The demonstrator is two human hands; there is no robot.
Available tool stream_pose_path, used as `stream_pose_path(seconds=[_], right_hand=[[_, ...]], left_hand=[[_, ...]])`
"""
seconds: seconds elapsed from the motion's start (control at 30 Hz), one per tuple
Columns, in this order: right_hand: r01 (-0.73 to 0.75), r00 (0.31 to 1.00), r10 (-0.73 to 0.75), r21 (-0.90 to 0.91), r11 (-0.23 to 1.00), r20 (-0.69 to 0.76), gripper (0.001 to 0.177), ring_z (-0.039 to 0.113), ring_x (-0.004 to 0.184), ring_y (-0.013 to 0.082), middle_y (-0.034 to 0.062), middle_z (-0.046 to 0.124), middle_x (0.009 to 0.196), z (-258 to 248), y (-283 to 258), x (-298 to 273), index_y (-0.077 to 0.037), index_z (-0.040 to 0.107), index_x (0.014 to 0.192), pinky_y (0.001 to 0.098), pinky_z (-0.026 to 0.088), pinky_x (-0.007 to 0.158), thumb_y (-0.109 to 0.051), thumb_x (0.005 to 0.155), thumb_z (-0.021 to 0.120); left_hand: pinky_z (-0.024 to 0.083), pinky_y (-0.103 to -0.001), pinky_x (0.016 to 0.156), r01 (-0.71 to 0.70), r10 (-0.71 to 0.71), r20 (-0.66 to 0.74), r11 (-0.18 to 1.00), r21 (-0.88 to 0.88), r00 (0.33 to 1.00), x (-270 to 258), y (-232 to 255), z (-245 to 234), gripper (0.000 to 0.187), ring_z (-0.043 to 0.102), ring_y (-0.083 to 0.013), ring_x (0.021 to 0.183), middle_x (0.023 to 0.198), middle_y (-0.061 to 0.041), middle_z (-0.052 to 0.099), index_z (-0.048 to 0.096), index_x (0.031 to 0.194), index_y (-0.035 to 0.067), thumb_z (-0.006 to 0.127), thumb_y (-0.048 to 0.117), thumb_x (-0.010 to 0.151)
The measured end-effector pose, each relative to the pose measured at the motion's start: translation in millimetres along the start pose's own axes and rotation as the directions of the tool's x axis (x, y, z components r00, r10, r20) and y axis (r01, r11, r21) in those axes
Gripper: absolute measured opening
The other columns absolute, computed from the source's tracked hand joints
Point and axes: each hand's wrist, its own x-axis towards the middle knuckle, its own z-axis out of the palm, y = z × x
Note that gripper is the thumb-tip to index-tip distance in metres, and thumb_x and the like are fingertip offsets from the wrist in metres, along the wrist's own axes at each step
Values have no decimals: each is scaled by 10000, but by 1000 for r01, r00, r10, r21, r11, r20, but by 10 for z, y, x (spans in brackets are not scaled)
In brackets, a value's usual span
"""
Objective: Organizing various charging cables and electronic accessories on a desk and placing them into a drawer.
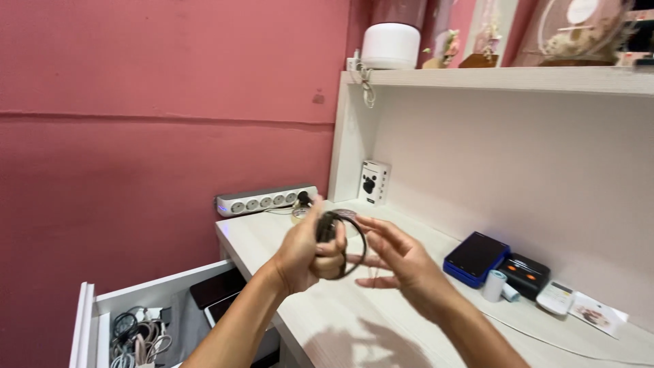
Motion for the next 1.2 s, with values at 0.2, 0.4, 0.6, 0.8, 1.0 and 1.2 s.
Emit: stream_pose_path(seconds=[0.2, 0.4, 0.6, 0.8, 1.0, 1.2], right_hand=[[-31, 992, 52, -169, 985, 117, 685, 688, 976, 234, 151, 604, 1156, 332, -50, 113, -306, 364, 1568, 377, 672, 686, -481, 925, 521], [-15, 996, 32, -207, 978, 81, 536, 733, 759, 134, 73, 688, 915, 347, 139, 254, -243, 478, 1499, 304, 628, 539, -328, 970, 496], [76, 995, -95, -395, 916, -28, 187, 698, 597, 116, 13, 681, 713, 318, 174, 252, -109, 605, 1116, 285, 575, 444, -212, 976, 536], [233, 970, -242, -448, 863, 36, 121, 581, 583, 68, -5, 659, 661, 147, 313, 246, -102, 695, 903, 248, 510, 543, -221, 906, 672], [160, 986, -165, -458, 874, 30, 166, 565, 585, 69, -6, 651, 656, 142, 77, 208, -75, 681, 860, 252, 498, 529, -231, 865, 736], [284, 946, -323, -569, 771, 34, 400, 708, 703, 126, 39, 675, 808, 86, 37, 308, -117, 500, 996, 279, 593, 634, -308, 796, 789]], left_hand=[[165, -267, 326, 157, -123, -110, 907, 391, 986, -44, 12, 15, 749, 206, -55, 339, 456, 81, 282, 597, 742, 60, 258, 634, 1083], [445, -217, 450, 249, 204, -453, 611, 752, 868, 286, -161, -75, 1001, 578, -71, 431, 468, -10, 562, 664, 682, 12, 50, 737, 999], [475, -484, 593, 379, 72, -538, 632, 676, 840, 229, -102, 135, 978, 590, -324, 683, 675, -127, 554, 712, 1084, -189, 372, 728, 1041], [563, -275, 888, 25, -89, 39, 622, 782, 995, 78, -241, -189, 1067, 686, -140, 1030, 1110, -131, 687, 316, 1431, 15, 1006, 198, 638], [550, -287, 598, 366, -218, -295, 564, 740, 931, 168, -263, 88, 390, 685, -159, 686, 753, -66, 725, 744, 855, -1, 924, 76, 518], [433, -279, 540, 182, -59, -197, 695, 696, 979, 183, -385, -102, 93, 574, -141, 630, 733, -82, 677, 768, 803, 16, 814, 74, 746]])
